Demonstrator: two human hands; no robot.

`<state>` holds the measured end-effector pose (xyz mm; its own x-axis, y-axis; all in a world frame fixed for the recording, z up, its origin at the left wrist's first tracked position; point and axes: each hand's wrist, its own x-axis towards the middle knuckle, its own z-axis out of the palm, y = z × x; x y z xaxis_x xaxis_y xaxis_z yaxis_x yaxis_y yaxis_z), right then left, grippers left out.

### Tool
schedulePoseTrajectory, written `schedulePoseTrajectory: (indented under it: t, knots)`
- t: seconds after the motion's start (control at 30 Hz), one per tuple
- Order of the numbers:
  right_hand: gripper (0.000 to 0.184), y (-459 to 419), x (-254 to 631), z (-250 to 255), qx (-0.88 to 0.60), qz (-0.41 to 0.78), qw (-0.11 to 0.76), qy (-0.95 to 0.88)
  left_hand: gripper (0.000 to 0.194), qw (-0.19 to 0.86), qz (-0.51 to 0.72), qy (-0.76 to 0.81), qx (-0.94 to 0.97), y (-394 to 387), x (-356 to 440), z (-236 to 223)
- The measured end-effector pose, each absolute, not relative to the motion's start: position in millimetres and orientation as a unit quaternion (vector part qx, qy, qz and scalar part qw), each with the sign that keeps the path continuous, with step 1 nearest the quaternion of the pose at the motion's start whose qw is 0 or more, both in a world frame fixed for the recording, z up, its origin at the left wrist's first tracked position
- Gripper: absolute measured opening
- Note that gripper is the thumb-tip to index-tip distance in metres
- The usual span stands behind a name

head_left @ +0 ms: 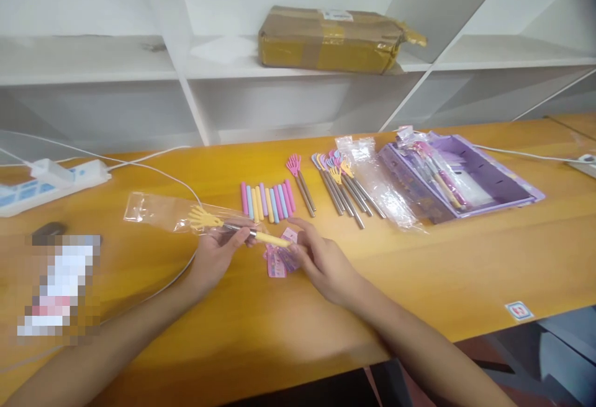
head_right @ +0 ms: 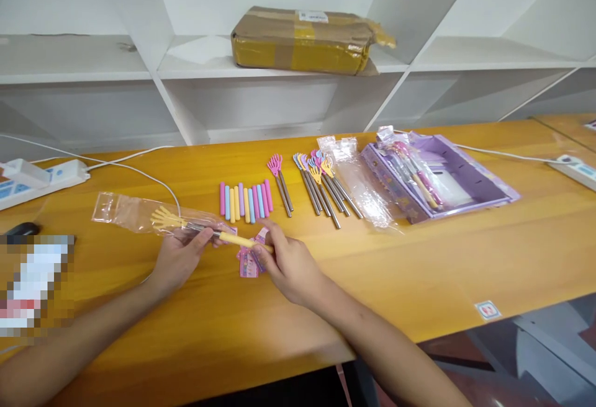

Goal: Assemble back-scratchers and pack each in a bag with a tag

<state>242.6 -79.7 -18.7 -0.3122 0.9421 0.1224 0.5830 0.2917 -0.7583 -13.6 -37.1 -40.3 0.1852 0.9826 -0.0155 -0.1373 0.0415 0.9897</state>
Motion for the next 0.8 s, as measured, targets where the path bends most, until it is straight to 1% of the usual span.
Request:
schedulePoseTrajectory:
  t: [0.1, 0.27, 0.37, 0.43, 0.53, 0.63, 0.8]
  knots:
    - [0.042, -81.0, 242.2, -18.3, -0.482, 0.326, 0.286, -0.762, 0.033, 0.601, 0.466, 0.407, 0.506, -34.8, -15.2, -42.4]
    - [0.042, -84.9, 236.5, -24.3, -0.459, 0.348, 0.28, -0.768, 0.035, 0.607, 0.348, 0.419, 0.579, -43.0, -8.3, -36.4]
    - [0.045, -85.6, 235.7, -28.6, -0.452, 0.36, 0.277, -0.767, 0.037, 0.632, 0.318, 0.407, 0.577, -46.7, -2.1, -34.0]
    - [0.046, -85.5, 236.6, -29.4, -0.448, 0.362, 0.273, -0.771, 0.037, 0.645, 0.315, 0.409, 0.564, -46.8, -0.1, -35.8]
    - [0.042, -85.1, 238.5, -27.8, -0.423, 0.356, 0.268, -0.789, 0.038, 0.669, 0.325, 0.399, 0.536, -43.9, -1.4, -43.4]
    - [0.041, -85.0, 239.8, -28.0, -0.406, 0.324, 0.265, -0.812, 0.038, 0.699, 0.349, 0.378, 0.496, -40.1, -5.2, -51.7]
    - [0.053, -85.2, 241.6, -35.2, -0.38, 0.252, 0.259, -0.852, 0.036, 0.73, 0.357, 0.357, 0.46, -37.7, -8.4, -55.1]
